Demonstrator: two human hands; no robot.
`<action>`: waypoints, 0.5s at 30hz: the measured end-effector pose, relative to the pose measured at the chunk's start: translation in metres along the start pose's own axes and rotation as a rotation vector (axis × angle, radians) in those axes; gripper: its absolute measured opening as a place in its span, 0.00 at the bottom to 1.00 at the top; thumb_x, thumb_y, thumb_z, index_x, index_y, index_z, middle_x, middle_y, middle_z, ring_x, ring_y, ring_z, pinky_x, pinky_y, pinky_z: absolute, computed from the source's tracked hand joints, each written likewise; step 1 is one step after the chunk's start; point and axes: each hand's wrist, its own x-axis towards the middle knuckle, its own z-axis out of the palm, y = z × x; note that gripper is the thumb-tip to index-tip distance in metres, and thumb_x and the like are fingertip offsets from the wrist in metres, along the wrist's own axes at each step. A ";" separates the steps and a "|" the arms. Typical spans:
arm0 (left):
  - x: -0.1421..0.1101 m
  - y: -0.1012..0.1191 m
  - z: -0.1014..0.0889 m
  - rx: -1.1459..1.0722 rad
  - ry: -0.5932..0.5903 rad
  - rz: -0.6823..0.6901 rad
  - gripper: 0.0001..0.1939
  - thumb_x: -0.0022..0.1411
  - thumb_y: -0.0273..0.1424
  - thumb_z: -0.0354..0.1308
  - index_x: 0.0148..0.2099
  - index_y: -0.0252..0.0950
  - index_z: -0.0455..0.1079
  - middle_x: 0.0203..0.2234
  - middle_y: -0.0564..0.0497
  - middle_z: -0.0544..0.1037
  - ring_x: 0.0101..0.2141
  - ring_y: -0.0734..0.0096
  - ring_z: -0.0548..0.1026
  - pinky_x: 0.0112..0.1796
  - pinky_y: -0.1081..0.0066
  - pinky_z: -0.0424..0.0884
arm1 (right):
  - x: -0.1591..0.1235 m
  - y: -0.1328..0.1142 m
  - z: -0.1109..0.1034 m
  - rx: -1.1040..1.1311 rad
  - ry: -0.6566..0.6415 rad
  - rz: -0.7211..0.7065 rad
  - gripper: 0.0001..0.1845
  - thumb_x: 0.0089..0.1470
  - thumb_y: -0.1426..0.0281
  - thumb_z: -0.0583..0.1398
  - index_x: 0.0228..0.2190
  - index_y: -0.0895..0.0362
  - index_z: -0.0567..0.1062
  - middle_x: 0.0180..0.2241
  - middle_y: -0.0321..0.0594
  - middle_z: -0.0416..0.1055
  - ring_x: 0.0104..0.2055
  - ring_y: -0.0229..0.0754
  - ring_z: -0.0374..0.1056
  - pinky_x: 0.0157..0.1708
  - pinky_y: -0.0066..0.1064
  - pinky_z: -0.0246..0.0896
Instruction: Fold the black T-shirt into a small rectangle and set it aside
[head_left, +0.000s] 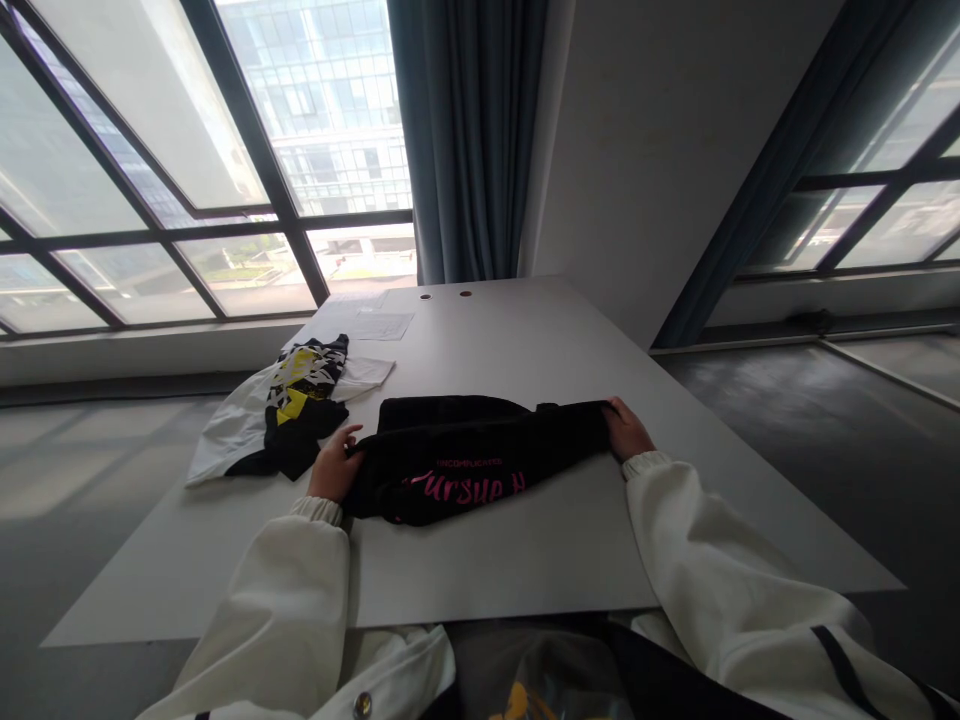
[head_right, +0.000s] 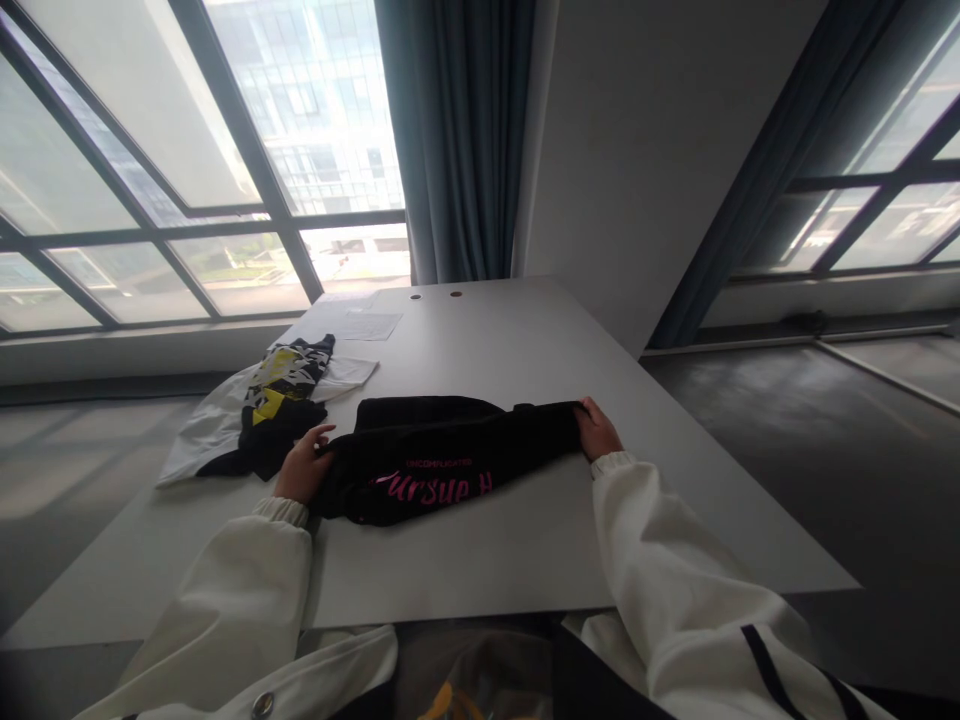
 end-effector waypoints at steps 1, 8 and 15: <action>0.000 0.001 0.000 0.001 -0.058 0.026 0.19 0.59 0.36 0.57 0.52 0.41 0.75 0.41 0.48 0.78 0.43 0.57 0.79 0.51 0.59 0.75 | 0.000 0.002 -0.006 0.007 0.004 0.013 0.18 0.63 0.51 0.55 0.36 0.50 0.76 0.34 0.38 0.78 0.38 0.49 0.73 0.42 0.39 0.70; 0.008 0.015 -0.010 -0.274 -0.266 0.063 0.16 0.60 0.43 0.60 0.43 0.40 0.80 0.50 0.44 0.81 0.54 0.51 0.77 0.62 0.54 0.70 | -0.002 0.011 -0.039 0.131 -0.139 0.225 0.18 0.47 0.51 0.69 0.29 0.53 0.79 0.24 0.34 0.75 0.28 0.43 0.70 0.30 0.32 0.66; 0.023 -0.003 -0.026 -0.928 -0.407 -0.373 0.29 0.44 0.47 0.78 0.45 0.35 0.82 0.40 0.42 0.86 0.42 0.51 0.84 0.46 0.60 0.81 | -0.001 0.012 -0.041 0.615 -0.217 0.434 0.21 0.35 0.59 0.76 0.32 0.52 0.80 0.27 0.34 0.81 0.27 0.42 0.76 0.29 0.31 0.72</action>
